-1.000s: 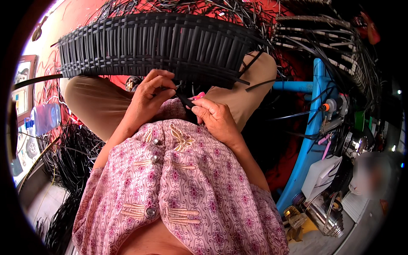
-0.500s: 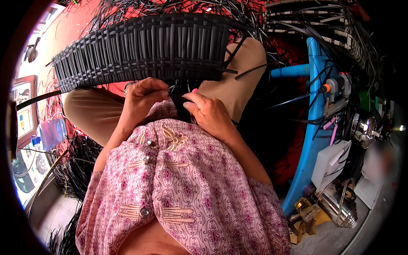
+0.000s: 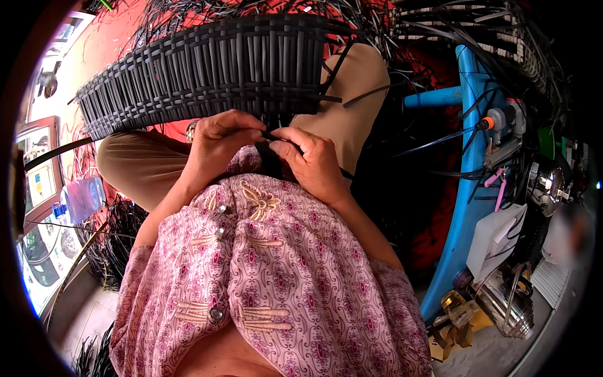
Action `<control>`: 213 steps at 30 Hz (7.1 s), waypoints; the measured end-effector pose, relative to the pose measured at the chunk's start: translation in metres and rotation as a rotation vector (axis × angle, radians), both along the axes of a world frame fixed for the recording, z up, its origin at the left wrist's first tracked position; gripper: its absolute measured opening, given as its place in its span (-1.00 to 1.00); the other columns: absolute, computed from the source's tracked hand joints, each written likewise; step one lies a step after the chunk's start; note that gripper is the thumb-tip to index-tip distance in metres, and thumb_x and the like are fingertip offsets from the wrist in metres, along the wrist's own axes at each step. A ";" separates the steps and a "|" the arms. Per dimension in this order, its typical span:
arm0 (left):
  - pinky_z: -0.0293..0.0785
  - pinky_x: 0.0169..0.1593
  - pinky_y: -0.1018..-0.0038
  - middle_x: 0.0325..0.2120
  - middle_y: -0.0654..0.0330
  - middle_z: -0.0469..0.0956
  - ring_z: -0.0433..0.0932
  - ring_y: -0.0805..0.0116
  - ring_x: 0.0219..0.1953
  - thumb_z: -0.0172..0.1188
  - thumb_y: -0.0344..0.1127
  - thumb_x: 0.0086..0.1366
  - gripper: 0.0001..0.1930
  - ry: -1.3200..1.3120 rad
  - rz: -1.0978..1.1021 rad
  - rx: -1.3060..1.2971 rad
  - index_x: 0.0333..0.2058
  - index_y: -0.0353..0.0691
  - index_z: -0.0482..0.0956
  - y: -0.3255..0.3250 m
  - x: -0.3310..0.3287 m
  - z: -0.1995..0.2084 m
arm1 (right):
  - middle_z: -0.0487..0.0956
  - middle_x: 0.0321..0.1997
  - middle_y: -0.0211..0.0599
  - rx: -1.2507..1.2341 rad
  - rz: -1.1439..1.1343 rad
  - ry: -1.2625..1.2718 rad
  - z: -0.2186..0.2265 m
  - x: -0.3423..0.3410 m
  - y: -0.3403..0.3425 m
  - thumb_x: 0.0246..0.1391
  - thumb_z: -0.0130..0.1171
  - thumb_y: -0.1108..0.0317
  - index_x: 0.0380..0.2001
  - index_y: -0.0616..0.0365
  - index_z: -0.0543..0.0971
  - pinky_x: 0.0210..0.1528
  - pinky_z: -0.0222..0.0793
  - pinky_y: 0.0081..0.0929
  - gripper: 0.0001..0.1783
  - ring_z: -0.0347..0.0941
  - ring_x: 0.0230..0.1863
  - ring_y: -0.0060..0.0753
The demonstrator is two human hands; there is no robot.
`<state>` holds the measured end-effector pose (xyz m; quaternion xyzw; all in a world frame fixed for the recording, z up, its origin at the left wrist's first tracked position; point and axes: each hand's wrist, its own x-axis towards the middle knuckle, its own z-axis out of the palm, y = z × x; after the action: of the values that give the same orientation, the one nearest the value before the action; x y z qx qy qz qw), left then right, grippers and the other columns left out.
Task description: The person sits cross-legged on the floor and weaves a black plastic strip into a rectangular basket frame. They repeatedly thread the strip through the vertical ribs of the frame, pulling it tight to secure the weave. The person occasionally adjusts the basket's position on their lap to access different sections.
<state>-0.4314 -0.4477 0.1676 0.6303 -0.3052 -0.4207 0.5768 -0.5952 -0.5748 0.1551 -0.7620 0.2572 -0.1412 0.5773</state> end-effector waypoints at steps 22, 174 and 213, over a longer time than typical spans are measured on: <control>0.56 -0.25 0.22 -0.45 0.11 0.66 0.66 0.04 -0.34 0.37 -0.19 0.16 -0.49 -0.991 0.099 0.171 0.02 -0.28 0.43 -0.135 -0.003 -0.027 | 0.47 -0.61 -0.59 0.239 -0.462 -0.066 -0.031 0.031 -0.101 0.21 0.27 0.35 -0.24 0.22 0.71 -0.60 0.12 -0.74 -0.83 0.27 -0.62 -0.82; 0.55 -0.17 0.31 -0.41 0.09 0.66 0.66 0.13 -0.33 0.42 -0.31 0.10 -0.69 -0.695 0.471 0.287 -0.23 -0.31 0.58 -0.079 0.033 -0.023 | 0.63 -0.42 -0.04 -0.482 0.077 0.141 -0.002 0.015 -0.133 0.20 0.23 0.24 -0.31 0.25 0.64 -0.31 0.44 -0.24 -0.75 0.58 -0.39 0.00; 0.54 -0.16 0.30 -0.33 0.04 0.62 0.63 0.04 -0.30 0.27 -0.35 0.20 -0.84 -0.914 0.165 0.210 -0.30 -0.31 0.66 -0.049 0.072 -0.015 | 0.51 -0.61 -0.29 -0.273 0.098 0.222 -0.018 0.032 -0.132 0.21 0.26 0.23 -0.31 0.26 0.65 -0.41 0.37 -0.46 -0.74 0.44 -0.55 -0.46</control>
<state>-0.3594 -0.4969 0.1530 0.8278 -0.4323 -0.0816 0.3481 -0.5636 -0.7069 0.1371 -0.8558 0.2604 -0.0617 0.4427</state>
